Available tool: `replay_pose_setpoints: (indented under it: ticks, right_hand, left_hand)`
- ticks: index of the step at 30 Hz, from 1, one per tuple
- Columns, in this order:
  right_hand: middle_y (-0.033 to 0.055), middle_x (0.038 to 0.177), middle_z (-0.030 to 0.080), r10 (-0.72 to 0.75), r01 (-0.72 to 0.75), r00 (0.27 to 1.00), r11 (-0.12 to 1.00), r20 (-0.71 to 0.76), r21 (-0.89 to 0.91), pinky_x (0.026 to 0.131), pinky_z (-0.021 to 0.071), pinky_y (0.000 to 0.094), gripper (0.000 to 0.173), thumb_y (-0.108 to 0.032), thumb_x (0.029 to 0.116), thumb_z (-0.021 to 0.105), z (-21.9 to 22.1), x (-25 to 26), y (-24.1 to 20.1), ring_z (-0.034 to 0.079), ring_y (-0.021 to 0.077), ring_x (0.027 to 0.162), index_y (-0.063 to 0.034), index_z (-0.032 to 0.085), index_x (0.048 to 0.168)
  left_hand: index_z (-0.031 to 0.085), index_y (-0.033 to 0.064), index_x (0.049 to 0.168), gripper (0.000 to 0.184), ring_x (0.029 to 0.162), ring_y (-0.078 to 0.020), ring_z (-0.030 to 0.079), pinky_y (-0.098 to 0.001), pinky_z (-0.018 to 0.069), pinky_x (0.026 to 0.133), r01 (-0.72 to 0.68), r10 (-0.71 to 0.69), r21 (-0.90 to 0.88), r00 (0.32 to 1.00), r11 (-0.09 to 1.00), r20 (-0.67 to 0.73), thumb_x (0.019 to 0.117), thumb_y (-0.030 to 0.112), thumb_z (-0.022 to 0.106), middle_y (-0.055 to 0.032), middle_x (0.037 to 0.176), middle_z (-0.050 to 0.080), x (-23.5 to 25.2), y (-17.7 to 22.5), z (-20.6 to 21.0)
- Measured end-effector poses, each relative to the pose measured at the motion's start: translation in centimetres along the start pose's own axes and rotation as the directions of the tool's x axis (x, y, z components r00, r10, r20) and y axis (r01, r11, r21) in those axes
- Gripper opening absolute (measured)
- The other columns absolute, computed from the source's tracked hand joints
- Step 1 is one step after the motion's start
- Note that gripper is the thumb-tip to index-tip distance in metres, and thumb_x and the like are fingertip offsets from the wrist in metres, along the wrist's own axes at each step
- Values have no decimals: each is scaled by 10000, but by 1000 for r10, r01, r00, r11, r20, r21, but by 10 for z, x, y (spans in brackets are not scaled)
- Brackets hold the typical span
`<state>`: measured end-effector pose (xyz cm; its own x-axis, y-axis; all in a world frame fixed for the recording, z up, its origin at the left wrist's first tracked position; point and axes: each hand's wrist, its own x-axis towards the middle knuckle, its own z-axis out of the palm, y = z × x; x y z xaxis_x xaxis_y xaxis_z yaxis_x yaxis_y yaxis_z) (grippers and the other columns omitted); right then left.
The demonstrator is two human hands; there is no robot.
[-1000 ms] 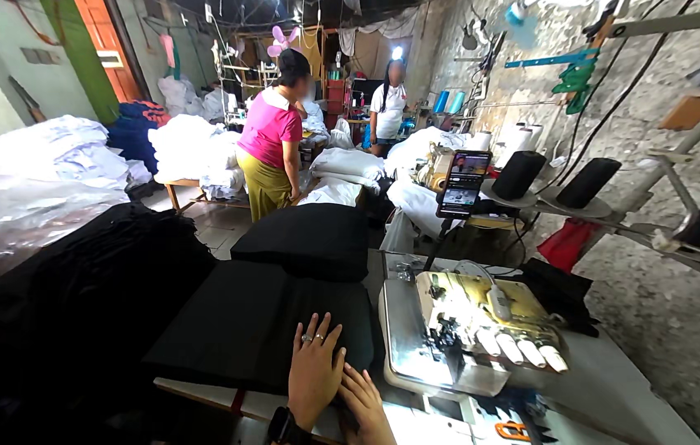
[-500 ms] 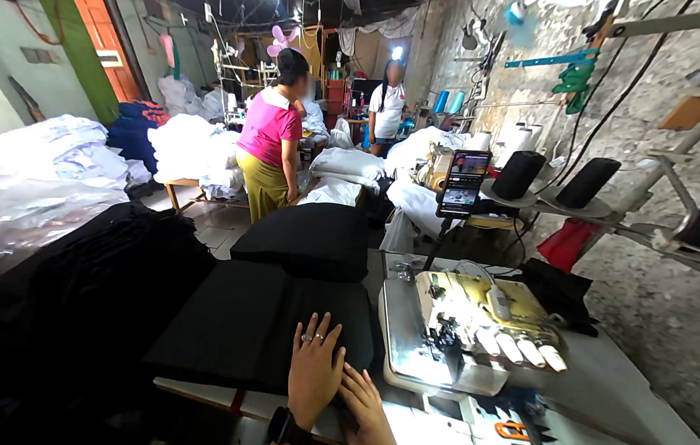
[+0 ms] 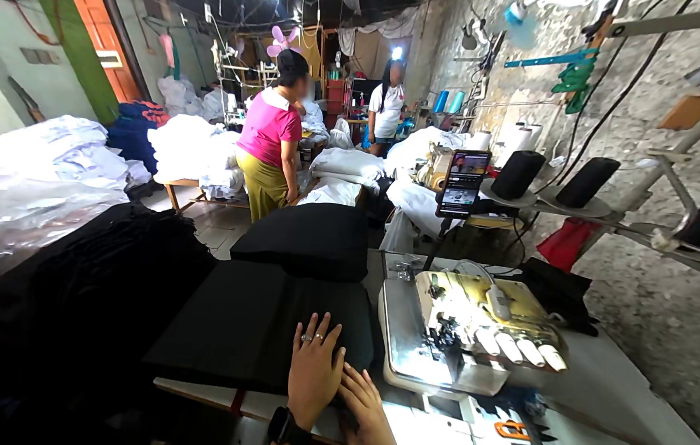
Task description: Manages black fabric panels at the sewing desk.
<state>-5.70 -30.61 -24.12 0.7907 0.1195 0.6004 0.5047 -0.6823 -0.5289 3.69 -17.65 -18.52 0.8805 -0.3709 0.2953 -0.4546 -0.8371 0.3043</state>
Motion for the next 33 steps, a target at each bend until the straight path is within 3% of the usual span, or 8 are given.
replay_pose_setpoints:
  ticks: [33]
  right_hand:
    - [65,1370,674,-6,6,1000,1000,2,-3,1193,343,582,408,-37,846,695,0,0,1,525,269,1402,-98,740,1248]
  left_hand:
    - [612,283,1443,456,1541,-253,305,-576,159,1249,-2,2,2,1000,1000,-2,1038,431,463,35,1618,430,0,0,0]
